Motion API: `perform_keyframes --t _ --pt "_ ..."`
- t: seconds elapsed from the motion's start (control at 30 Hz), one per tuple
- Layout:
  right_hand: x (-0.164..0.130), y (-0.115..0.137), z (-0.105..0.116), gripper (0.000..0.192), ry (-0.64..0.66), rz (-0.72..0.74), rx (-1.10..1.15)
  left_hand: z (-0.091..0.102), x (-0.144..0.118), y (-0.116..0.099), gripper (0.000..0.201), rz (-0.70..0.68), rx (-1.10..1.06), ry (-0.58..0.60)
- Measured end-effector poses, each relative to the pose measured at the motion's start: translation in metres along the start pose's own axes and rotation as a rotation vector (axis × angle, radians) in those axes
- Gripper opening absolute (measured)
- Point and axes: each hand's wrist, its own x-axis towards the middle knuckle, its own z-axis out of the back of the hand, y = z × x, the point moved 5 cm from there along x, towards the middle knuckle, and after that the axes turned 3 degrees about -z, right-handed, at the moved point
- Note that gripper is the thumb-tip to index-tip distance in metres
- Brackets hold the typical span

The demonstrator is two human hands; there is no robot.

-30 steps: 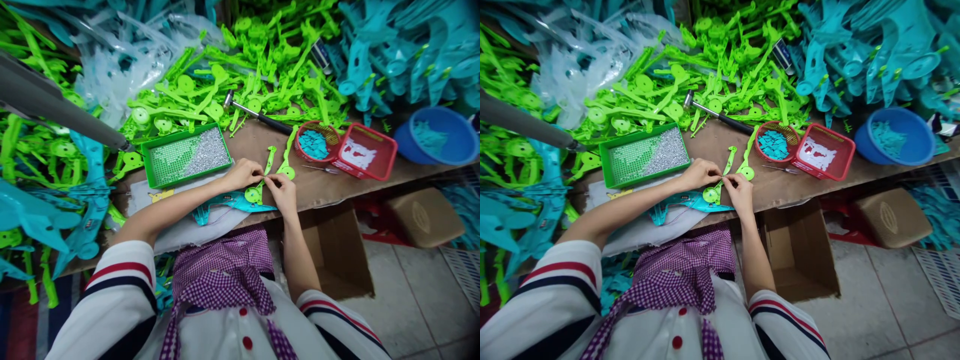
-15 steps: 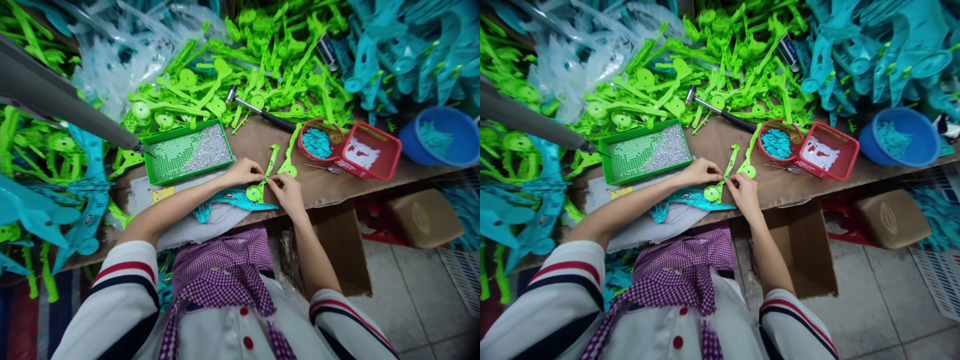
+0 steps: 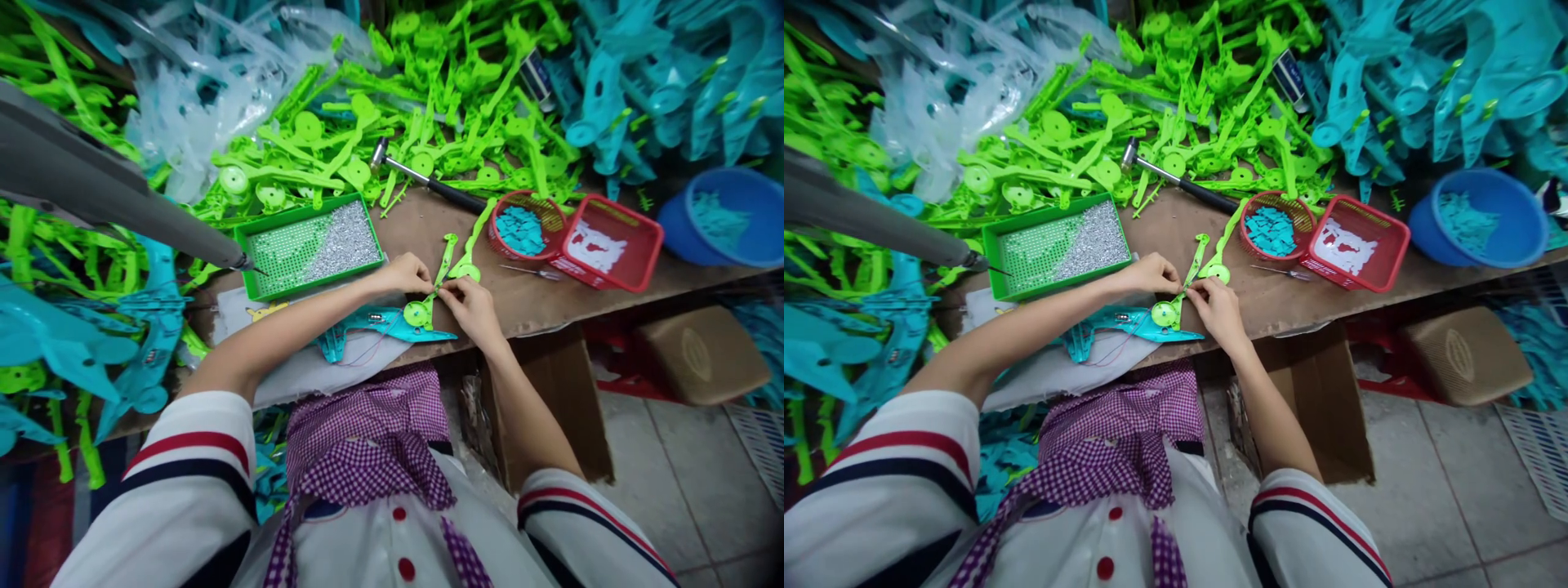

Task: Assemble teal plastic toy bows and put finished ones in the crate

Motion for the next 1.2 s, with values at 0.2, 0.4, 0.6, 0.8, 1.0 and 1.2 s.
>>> perform_keyframes --t 0.2,0.4,0.6,0.8,1.0,1.2 --pt "0.013 -0.007 0.001 0.015 0.098 -0.148 -0.03 0.002 0.001 -0.005 0.004 0.02 0.027 0.057" --pt "0.038 -0.003 0.003 0.016 0.332 -0.167 -0.28 0.004 0.005 -0.009 0.012 0.065 0.011 0.126" --pt "0.056 -0.008 0.003 0.027 0.391 -0.19 -0.361 0.001 0.006 -0.008 0.014 0.04 0.086 0.121" --pt "0.017 -0.001 0.021 0.018 0.11 -0.075 -0.236 -0.002 0.013 0.003 0.035 0.077 -0.004 -0.06" --pt "-0.001 0.006 0.041 0.029 -0.087 0.104 -0.441 -0.009 0.015 0.0 0.031 0.198 0.036 -0.061" --pt "-0.003 0.008 0.023 0.028 -0.1 0.138 -0.454 -0.011 0.004 -0.005 0.035 0.227 -0.281 -0.037"
